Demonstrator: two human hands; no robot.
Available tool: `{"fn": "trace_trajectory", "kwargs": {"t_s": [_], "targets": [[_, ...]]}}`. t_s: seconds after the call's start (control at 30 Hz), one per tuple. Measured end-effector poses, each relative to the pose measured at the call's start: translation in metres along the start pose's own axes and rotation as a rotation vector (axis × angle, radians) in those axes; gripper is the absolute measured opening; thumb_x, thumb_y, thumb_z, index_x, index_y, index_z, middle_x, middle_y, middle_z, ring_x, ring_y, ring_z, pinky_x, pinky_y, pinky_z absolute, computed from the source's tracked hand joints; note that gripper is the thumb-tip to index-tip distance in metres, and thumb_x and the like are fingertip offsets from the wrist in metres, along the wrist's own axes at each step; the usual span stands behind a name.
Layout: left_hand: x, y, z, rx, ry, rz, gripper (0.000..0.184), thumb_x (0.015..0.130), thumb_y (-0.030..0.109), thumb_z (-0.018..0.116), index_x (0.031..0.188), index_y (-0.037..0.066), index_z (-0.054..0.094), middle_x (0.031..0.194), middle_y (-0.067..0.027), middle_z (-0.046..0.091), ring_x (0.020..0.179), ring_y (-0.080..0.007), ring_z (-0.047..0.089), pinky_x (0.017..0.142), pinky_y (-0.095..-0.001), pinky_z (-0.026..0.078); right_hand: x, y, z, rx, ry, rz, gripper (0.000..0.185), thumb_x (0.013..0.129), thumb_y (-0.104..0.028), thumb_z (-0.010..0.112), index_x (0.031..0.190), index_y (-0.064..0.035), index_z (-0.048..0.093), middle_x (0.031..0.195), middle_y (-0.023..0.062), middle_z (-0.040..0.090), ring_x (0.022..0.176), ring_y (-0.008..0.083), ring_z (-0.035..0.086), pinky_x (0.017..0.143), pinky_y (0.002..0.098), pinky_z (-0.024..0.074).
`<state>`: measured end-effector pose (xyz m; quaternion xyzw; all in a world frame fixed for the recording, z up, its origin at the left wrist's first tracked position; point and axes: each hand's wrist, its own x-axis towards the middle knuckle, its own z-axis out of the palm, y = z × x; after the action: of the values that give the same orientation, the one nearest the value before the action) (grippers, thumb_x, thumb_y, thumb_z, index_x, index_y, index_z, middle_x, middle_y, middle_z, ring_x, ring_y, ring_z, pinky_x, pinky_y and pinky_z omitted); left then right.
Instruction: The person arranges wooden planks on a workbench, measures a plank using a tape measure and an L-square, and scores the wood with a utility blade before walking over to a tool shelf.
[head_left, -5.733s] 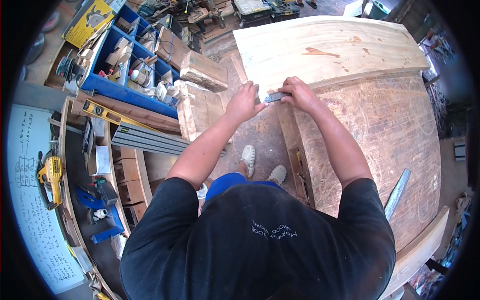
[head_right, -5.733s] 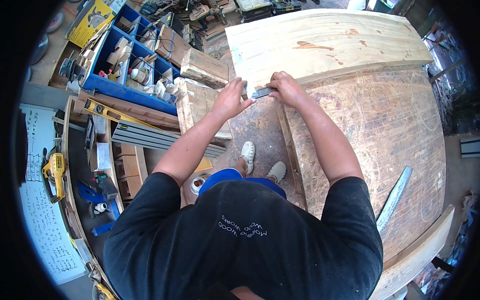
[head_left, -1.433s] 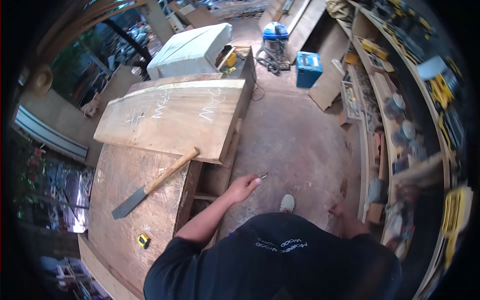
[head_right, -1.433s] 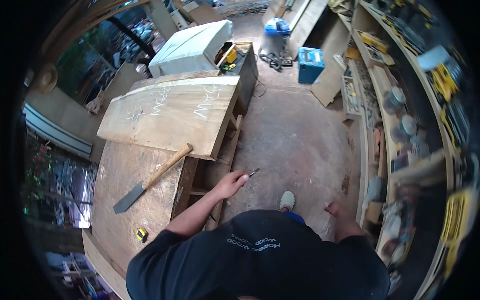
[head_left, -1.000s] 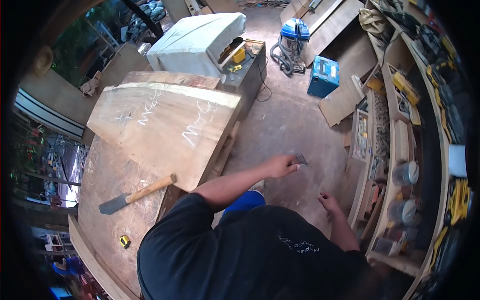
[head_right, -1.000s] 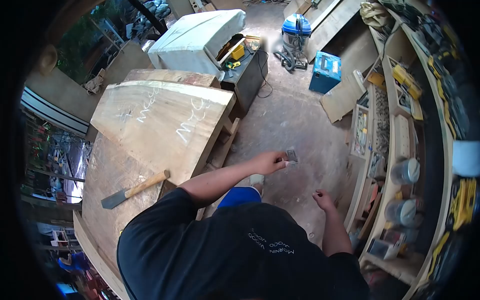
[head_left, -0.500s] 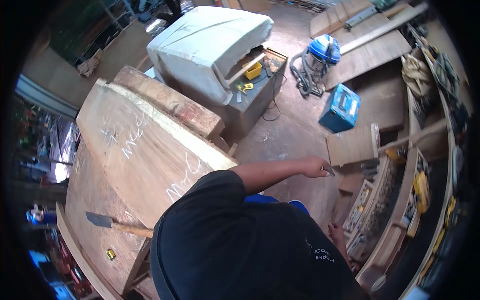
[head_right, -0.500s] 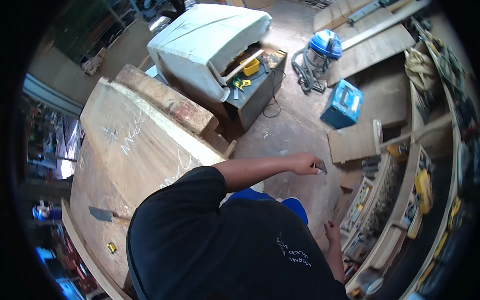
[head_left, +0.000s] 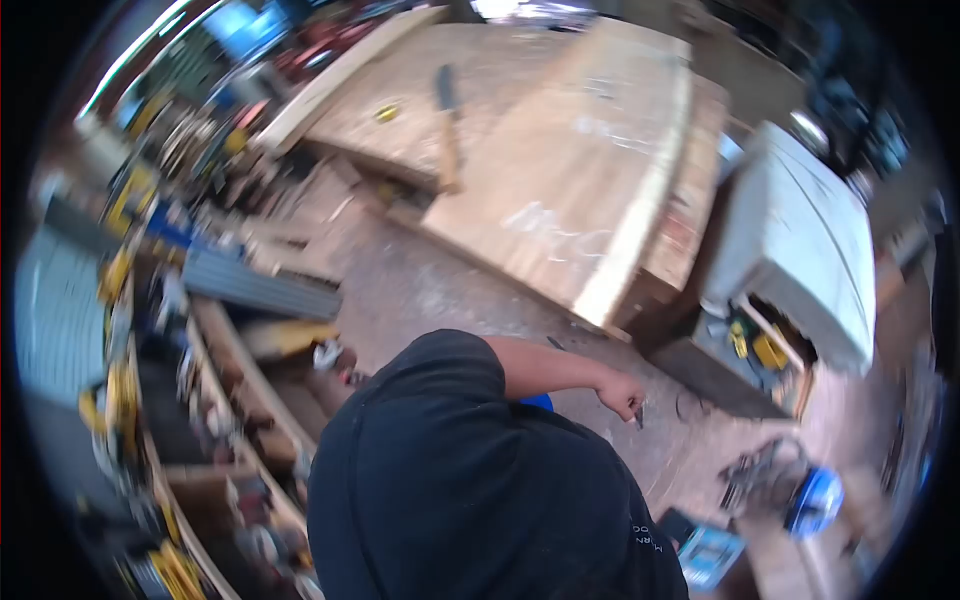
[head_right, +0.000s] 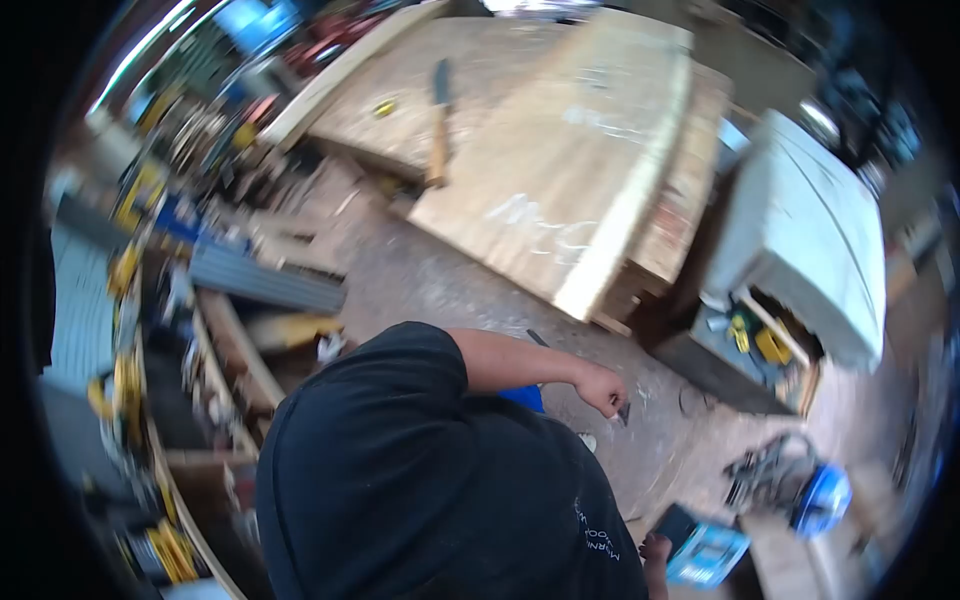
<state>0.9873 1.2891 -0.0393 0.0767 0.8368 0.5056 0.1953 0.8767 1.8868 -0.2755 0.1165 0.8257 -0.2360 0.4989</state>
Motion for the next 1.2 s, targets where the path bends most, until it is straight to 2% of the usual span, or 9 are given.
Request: {"fn": "trace_trajectory", "kwargs": {"t_s": [0.03, 0.07, 0.1, 0.2, 0.4, 0.47, 0.5, 0.63, 1.2], "targets": [[-0.022, -0.029, 0.001, -0.015, 0.098, -0.050, 0.026, 0.075, 0.034, 0.070, 0.081, 0.008, 0.068, 0.077, -0.0110, 0.066, 0.076, -0.0264, 0.063, 0.067, -0.0392, 0.048, 0.093, 0.035, -0.038, 0.589, 0.027, -0.547, 0.006, 0.078, -0.006, 0.055, 0.077, -0.0007, 0.058, 0.065, 0.0089, 0.056, 0.055, 0.0218, 0.057, 0.044, 0.0351, 0.0457], [-0.046, -0.069, 0.008, 0.059, 0.155, -0.128, 0.029, 0.075, 0.035, 0.070, 0.082, 0.008, 0.068, 0.077, -0.0120, 0.066, 0.076, -0.0280, 0.063, 0.067, -0.0406, 0.049, 0.124, -0.034, -0.071, 0.984, 0.133, -0.466, 0.005, 0.079, -0.004, 0.052, 0.077, -0.0046, 0.057, 0.062, 0.0062, 0.052, 0.051, 0.0218, 0.052, 0.039, 0.0346, 0.0407], [-0.071, -0.090, 0.016, 0.126, 0.197, -0.205, 0.031, 0.074, 0.037, 0.070, 0.083, 0.008, 0.068, 0.077, -0.0130, 0.067, 0.077, -0.0297, 0.064, 0.067, -0.0420, 0.049, 0.103, -0.127, -0.117, 0.833, -0.254, -0.564, 0.008, 0.085, -0.007, 0.051, 0.080, -0.0064, 0.057, 0.065, 0.0051, 0.054, 0.052, 0.0192, 0.051, 0.039, 0.0311, 0.0388], [-0.186, -0.100, 0.022, 0.243, 0.440, -0.575, 0.034, 0.073, 0.039, 0.068, 0.087, 0.008, 0.068, 0.081, -0.0149, 0.067, 0.080, -0.0327, 0.064, 0.068, -0.0443, 0.049, -0.036, -0.385, -0.056, 0.551, 0.384, -0.957, 0.021, 0.093, -0.024, 0.057, 0.093, -0.0029, 0.058, 0.076, 0.0045, 0.060, 0.057, 0.0098, 0.052, 0.047, 0.0201, 0.0409], [-0.363, -0.141, 0.099, -0.093, 1.129, -0.944, 0.035, 0.074, 0.040, 0.068, 0.085, 0.007, 0.065, 0.087, -0.0157, 0.067, 0.084, -0.0337, 0.064, 0.074, -0.0441, 0.050, -0.245, -0.637, 0.131, -0.084, 0.089, -1.548, 0.023, 0.095, -0.020, 0.057, 0.087, 0.0015, 0.060, 0.076, 0.0063, 0.061, 0.070, 0.0129, 0.057, 0.067, 0.0266, 0.0478], [-0.406, -0.155, 0.125, -0.167, 1.225, -0.982, 0.035, 0.075, 0.040, 0.068, 0.085, 0.007, 0.065, 0.088, -0.0156, 0.067, 0.085, -0.0335, 0.064, 0.075, -0.0434, 0.050, -0.288, -0.664, 0.213, -0.137, -0.137, -1.669, 0.018, 0.093, -0.014, 0.057, 0.086, 0.0027, 0.061, 0.081, 0.0085, 0.063, 0.076, 0.0166, 0.058, 0.076, 0.0293, 0.0480], [-0.426, -0.162, 0.134, -0.220, 1.281, -1.010, 0.035, 0.075, 0.040, 0.068, 0.086, 0.007, 0.065, 0.089, -0.0156, 0.067, 0.087, -0.0334, 0.064, 0.076, -0.0428, 0.050, -0.310, -0.675, 0.252, -0.416, -0.145, -1.977, 0.012, 0.091, -0.007, 0.056, 0.096, 0.0015, 0.063, 0.097, 0.0114, 0.063, 0.092, 0.0202, 0.059, 0.083, 0.0300, 0.0464], [-0.499, -0.178, 0.160, -0.378, 1.364, -1.111, 0.038, 0.076, 0.043, 0.066, 0.092, 0.009, 0.067, 0.094, -0.0159, 0.067, 0.091, -0.0323, 0.063, 0.078, -0.0426, 0.050, -0.392, -0.662, 0.404, -0.522, -0.482, -1.773, 0.026, 0.087, -0.004, 0.057, 0.112, -0.0015, 0.061, 0.122, 0.0106, 0.055, 0.117, 0.0215, 0.051, 0.091, 0.0316, 0.0431], [-0.633, -0.139, 0.263, -0.651, 2.204, -1.090, 0.032, 0.080, 0.037, 0.069, 0.086, 0.006, 0.066, 0.083, -0.0137, 0.065, 0.078, -0.0233, 0.062, 0.073, -0.0354, 0.049, -0.659, -0.571, 0.874, -1.331, -1.719, -2.208, 0.029, 0.083, -0.020, 0.066, 0.107, -0.0029, 0.063, 0.106, 0.0168, 0.062, 0.103, 0.0327, 0.058, 0.087, 0.0390, 0.0465]]}}
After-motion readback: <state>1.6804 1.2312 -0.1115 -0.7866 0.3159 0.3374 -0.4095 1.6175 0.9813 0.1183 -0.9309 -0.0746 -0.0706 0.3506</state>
